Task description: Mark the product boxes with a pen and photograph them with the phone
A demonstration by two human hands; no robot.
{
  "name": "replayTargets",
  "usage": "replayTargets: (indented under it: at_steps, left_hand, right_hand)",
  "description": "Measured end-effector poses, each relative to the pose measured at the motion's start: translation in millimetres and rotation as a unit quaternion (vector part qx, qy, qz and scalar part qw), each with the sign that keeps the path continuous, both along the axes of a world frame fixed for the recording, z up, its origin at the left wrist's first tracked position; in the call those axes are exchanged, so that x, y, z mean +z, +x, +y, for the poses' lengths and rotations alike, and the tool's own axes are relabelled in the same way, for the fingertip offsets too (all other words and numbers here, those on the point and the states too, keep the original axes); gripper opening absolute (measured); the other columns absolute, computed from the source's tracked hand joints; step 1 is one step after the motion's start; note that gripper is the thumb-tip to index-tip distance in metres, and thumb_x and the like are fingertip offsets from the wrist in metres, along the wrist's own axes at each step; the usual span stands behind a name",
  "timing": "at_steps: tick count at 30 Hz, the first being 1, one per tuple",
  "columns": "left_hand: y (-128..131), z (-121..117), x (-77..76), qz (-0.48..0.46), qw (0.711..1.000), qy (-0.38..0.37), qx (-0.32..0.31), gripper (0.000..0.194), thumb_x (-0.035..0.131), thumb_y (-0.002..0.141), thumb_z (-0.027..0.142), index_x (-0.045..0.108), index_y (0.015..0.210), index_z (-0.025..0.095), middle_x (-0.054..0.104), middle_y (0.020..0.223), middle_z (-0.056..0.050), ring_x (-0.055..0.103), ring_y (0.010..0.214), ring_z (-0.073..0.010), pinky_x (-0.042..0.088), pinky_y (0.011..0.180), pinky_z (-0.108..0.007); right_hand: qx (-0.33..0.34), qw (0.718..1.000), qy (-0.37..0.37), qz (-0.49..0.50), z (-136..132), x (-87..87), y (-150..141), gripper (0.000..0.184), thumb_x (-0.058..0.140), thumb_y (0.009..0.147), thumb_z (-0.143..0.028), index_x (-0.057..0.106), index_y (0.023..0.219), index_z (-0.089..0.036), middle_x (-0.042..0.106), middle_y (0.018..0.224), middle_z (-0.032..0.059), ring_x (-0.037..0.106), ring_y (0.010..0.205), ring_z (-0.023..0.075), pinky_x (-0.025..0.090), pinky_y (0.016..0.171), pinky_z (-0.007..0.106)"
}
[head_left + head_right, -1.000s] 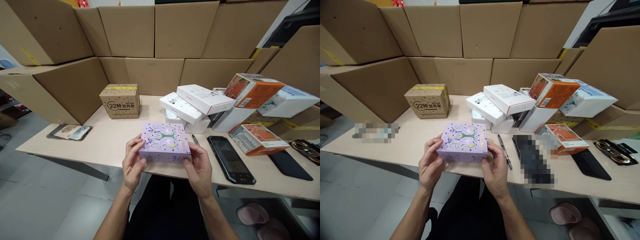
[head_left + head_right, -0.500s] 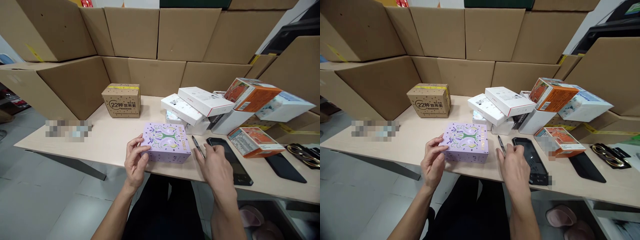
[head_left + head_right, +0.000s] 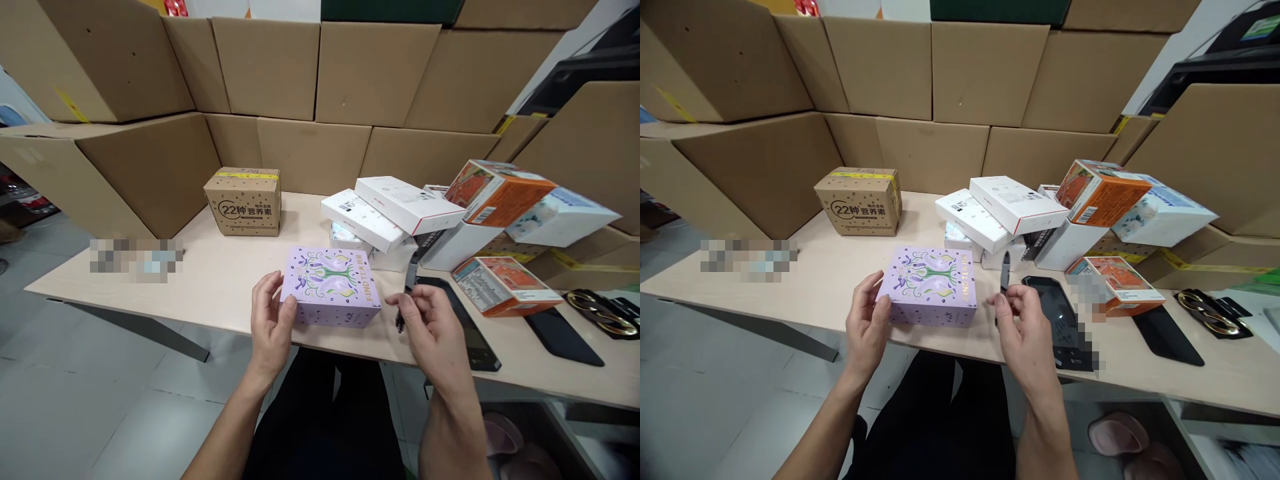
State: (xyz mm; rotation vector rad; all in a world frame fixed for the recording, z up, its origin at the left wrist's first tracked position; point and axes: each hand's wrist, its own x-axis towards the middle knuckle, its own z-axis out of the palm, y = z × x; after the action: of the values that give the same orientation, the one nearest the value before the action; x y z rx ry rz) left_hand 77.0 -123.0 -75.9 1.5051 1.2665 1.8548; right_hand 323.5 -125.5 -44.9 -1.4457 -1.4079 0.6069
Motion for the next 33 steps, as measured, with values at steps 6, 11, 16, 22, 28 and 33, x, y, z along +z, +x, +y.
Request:
replayTargets:
  at_steps: [6,11,16,22,28,33]
  left_hand:
    - [-5.5,-11.8,24.9,0.054,0.994,-0.052,-0.081,0.049,0.057,0.099,0.043,0.054,0.145,0.029,0.052,0.152,-0.008,0.045,0.145,-0.0275,0.043,0.119,-0.050]
    - [-3.5,-16.2,55.4,0.180,0.978,0.097,0.029,0.051,0.073,0.089,0.022,0.060,0.138,0.030,0.059,0.144,-0.008,0.053,0.138,-0.0282,0.045,0.117,-0.054]
    - [8.0,-11.0,72.1,0.270,0.940,0.204,0.052,0.035,0.074,0.085,0.012,0.068,0.119,0.019,0.066,0.122,-0.010,0.061,0.124,-0.0276,0.052,0.108,-0.052]
    - [23.3,-3.7,70.6,0.322,0.918,0.228,0.031,0.035,0.072,0.087,0.012,0.065,0.120,0.019,0.063,0.123,-0.010,0.058,0.126,-0.0282,0.052,0.109,-0.051]
    - [42.7,1.9,64.4,0.361,0.903,0.233,0.011,0.035,0.067,0.090,0.013,0.062,0.124,0.019,0.054,0.128,-0.012,0.053,0.132,-0.0313,0.051,0.111,-0.054]
    - [47.4,4.0,57.6,0.336,0.906,0.257,0.021,0.033,0.069,0.087,0.009,0.061,0.118,0.016,0.051,0.127,-0.013,0.052,0.132,-0.0322,0.050,0.113,-0.056]
  right_hand:
    - [0.094,0.983,-0.021,0.158,-6.1,-1.3,-23.2,0.030,0.058,0.095,-0.052,0.053,0.104,-0.024,0.073,0.103,0.0062,0.068,0.088,0.0164,0.055,0.076,0.029]
    - [0.142,0.960,-0.091,0.224,-11.7,-9.9,-38.1,0.035,0.057,0.094,-0.057,0.054,0.104,-0.024,0.072,0.096,0.0041,0.064,0.072,0.0146,0.050,0.060,0.026]
    - [0.133,0.969,-0.115,0.174,-11.9,-19.1,-32.5,0.035,0.052,0.096,-0.058,0.048,0.106,-0.025,0.073,0.108,0.0067,0.068,0.080,0.0167,0.054,0.072,0.031]
    - [0.086,0.982,0.001,0.166,-5.2,-1.8,-10.0,0.027,0.049,0.101,-0.051,0.049,0.104,-0.024,0.067,0.086,-0.0010,0.059,0.068,0.0104,0.050,0.068,0.026]
    - [0.104,0.971,0.036,0.212,-4.3,13.0,-1.3,0.024,0.057,0.099,-0.042,0.052,0.117,-0.027,0.068,0.085,-0.0026,0.059,0.060,0.0092,0.048,0.060,0.025]
    - [0.125,0.944,0.130,0.275,-5.8,34.0,16.5,0.027,0.059,0.095,-0.045,0.061,0.119,-0.034,0.075,0.090,-0.0001,0.067,0.060,0.0145,0.053,0.059,0.031]
